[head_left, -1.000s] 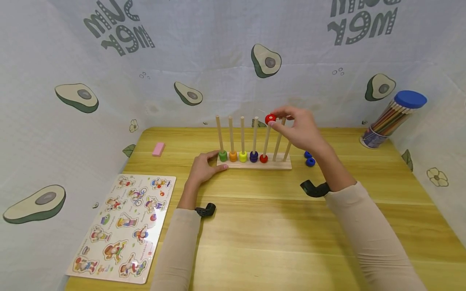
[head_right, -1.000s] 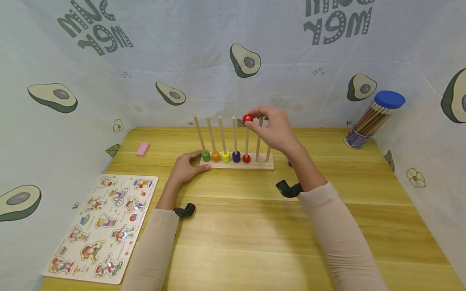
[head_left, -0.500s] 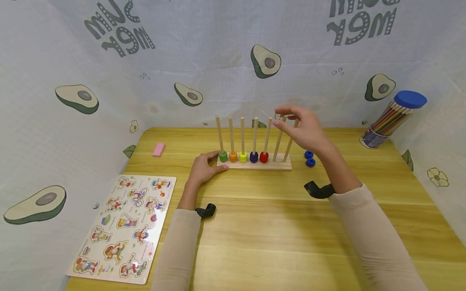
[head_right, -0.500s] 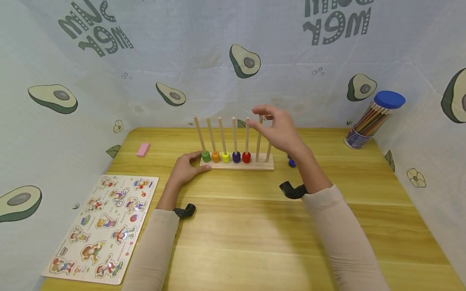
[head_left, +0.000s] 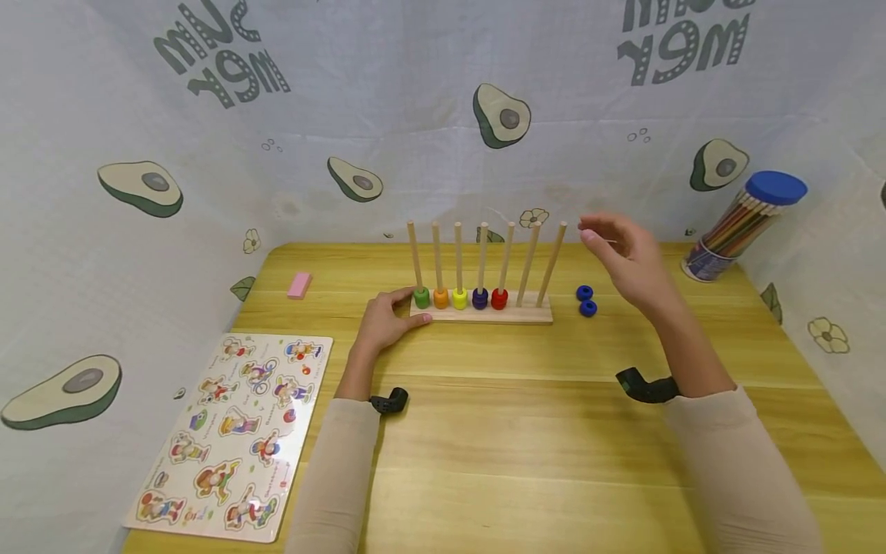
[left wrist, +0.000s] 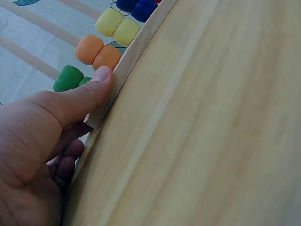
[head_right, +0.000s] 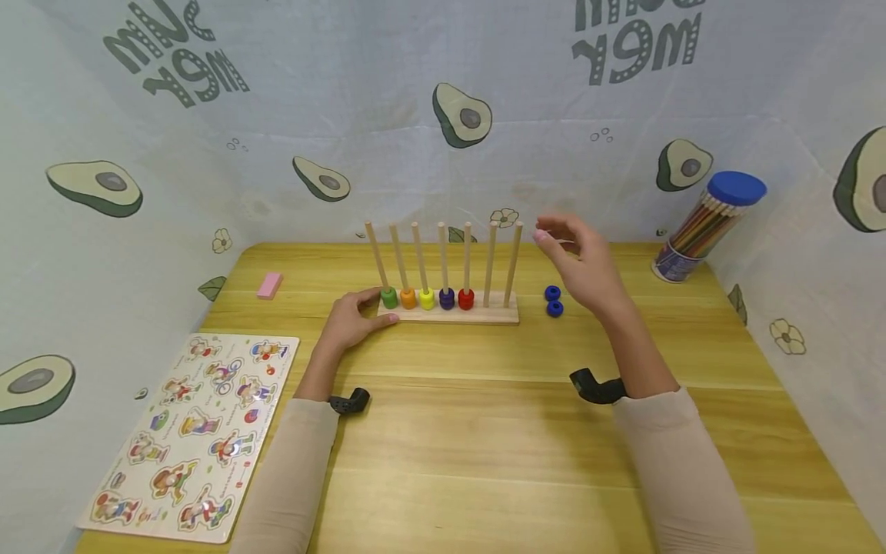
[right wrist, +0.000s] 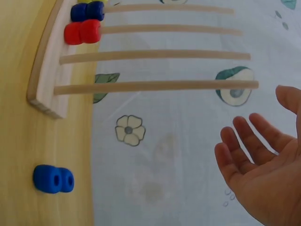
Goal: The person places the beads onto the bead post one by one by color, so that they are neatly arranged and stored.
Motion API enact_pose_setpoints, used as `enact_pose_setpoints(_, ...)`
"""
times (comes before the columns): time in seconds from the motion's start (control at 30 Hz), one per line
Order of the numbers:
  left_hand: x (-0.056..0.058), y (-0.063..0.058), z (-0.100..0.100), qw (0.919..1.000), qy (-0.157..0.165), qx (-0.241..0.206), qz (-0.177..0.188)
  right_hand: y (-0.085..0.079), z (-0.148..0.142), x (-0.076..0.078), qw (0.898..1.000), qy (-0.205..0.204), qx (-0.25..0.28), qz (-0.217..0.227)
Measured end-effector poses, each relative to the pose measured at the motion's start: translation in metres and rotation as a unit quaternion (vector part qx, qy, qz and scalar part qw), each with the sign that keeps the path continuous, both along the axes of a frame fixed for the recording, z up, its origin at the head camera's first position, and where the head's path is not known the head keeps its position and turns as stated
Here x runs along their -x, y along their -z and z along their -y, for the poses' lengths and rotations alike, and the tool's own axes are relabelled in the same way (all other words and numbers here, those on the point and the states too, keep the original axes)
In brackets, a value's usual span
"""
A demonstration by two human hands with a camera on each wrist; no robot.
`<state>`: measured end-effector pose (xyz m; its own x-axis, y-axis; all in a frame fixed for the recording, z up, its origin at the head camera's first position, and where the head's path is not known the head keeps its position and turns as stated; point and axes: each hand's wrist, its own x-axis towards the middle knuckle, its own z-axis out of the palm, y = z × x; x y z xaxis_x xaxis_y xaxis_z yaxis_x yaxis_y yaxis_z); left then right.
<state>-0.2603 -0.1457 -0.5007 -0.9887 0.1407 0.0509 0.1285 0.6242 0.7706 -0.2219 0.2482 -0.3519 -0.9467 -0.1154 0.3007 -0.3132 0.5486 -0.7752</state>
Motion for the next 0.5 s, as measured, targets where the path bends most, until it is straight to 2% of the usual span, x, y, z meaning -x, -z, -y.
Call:
enact_pose_setpoints(0.23, -0.001, -0.003, 0.000, 1.0000, -0.002, 0.001, 0.006, 0.032, -0.026, -0.003, 0.997, 0.029, -0.046, 0.052)
enact_pose_setpoints(0.5, -0.001, -0.002, -0.001, 0.9999, 0.001, 0.010, 0.007, 0.070, -0.044, -0.003, 0.994, 0.032, -0.057, 0.090)
